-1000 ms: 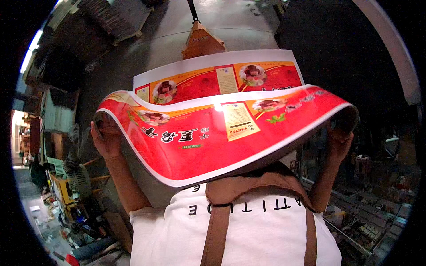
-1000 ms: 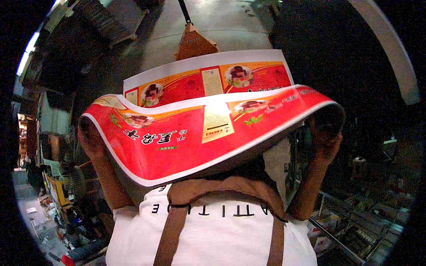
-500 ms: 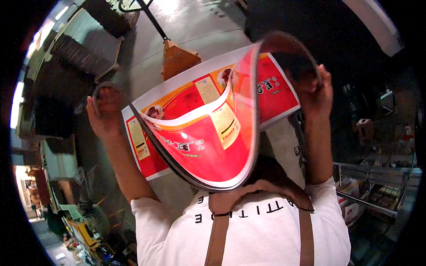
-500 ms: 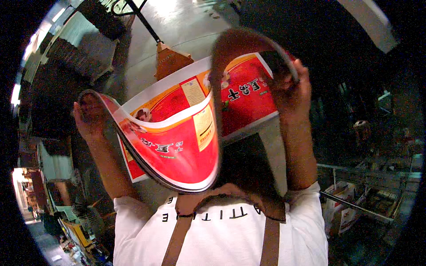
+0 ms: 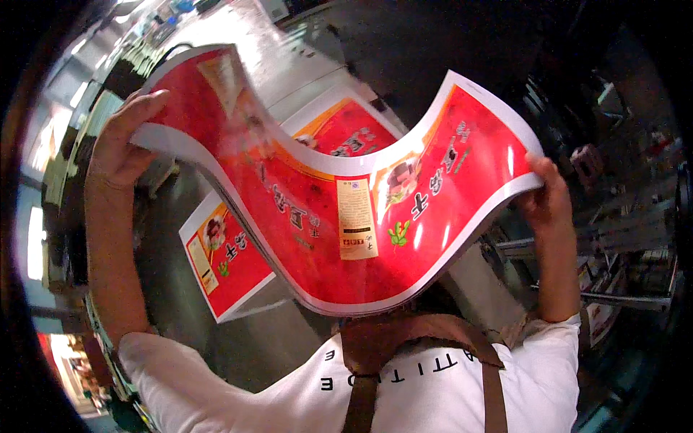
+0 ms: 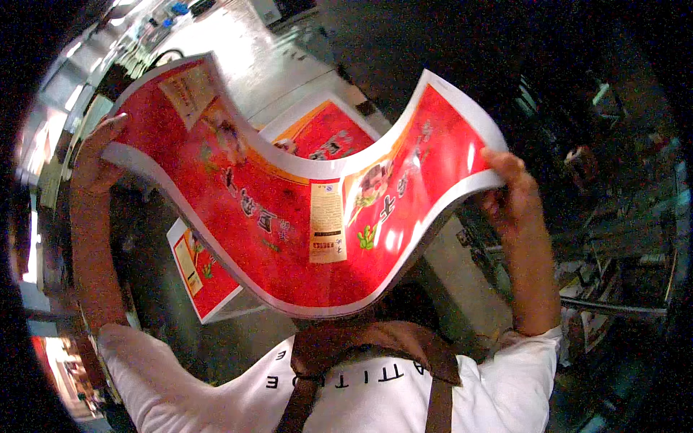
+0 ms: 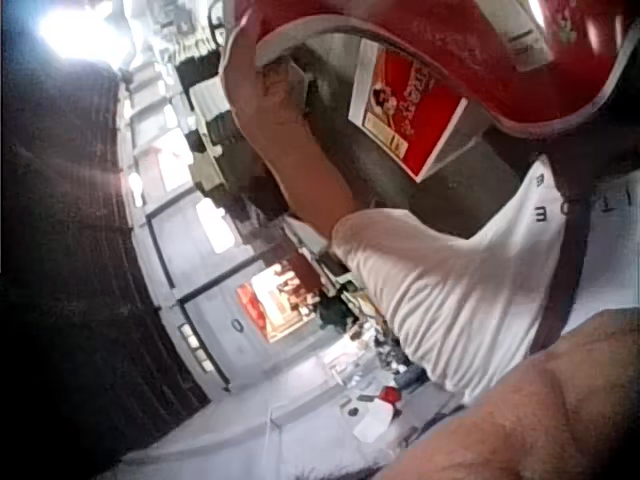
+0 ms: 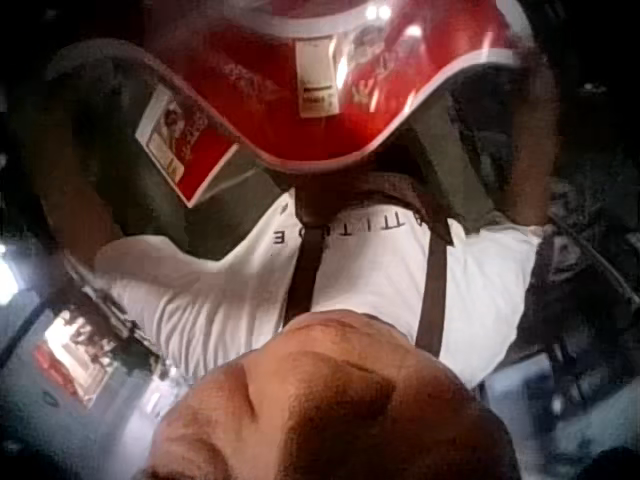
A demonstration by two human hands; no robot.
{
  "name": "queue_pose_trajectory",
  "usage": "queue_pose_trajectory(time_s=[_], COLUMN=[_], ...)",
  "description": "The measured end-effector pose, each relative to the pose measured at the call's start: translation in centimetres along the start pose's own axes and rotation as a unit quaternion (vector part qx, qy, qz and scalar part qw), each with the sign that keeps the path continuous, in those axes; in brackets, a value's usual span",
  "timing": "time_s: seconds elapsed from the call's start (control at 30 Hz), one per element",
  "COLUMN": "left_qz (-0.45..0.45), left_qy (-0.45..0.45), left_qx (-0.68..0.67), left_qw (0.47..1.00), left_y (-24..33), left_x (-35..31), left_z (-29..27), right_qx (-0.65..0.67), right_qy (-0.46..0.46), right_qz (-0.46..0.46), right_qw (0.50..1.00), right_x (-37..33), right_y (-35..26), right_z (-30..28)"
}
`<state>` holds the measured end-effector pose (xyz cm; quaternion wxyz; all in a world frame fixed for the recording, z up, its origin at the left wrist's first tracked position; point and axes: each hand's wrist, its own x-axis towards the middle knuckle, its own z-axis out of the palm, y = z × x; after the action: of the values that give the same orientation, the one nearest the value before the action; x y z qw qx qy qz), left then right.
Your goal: The person repeatedly folds large red printed posters by hand, aligning edges and creasing them before handing them to a coworker. The posters are handled one at a time in a repetitive folding cycle.
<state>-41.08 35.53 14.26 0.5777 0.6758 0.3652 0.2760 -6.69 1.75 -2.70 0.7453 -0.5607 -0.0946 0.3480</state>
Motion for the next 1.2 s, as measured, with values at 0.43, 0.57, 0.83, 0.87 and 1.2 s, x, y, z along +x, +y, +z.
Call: queue_pose_trajectory(time_s=[0.43,0.57,0.83,0.87,1.2], left_qz=[0.031,0.049,0.054,0.045,-0.011], left_qy=[-0.461,-0.585,-0.719,-0.737,-0.668], left_qx=[0.591,0.605,0.517,0.503,0.529], left_qw=[0.661,0.537,0.461,0.45,0.523], left_y=[5.3,-0.5,-6.7,-7.8,-6.4], left_x=[-0.5,4.4,14.0,15.6,29.1], left_z=[39.4,47.4,62.0,64.0,74.1], right_qx=[-0.053,0.013,-0.106,-0.127,-0.183], right_qy=[-0.002,-0.002,0.105,0.103,0.101], right_qz=[0.062,0.033,0.017,0.026,0.018], right_qw=[0.997,0.999,0.989,0.986,0.978], right_x=[-1.4,3.6,11.1,11.8,25.8], right_y=[-1.1,1.5,-0.6,-0.8,-2.3], right_z=[-10.6,-15.3,-24.6,-25.9,-32.7])
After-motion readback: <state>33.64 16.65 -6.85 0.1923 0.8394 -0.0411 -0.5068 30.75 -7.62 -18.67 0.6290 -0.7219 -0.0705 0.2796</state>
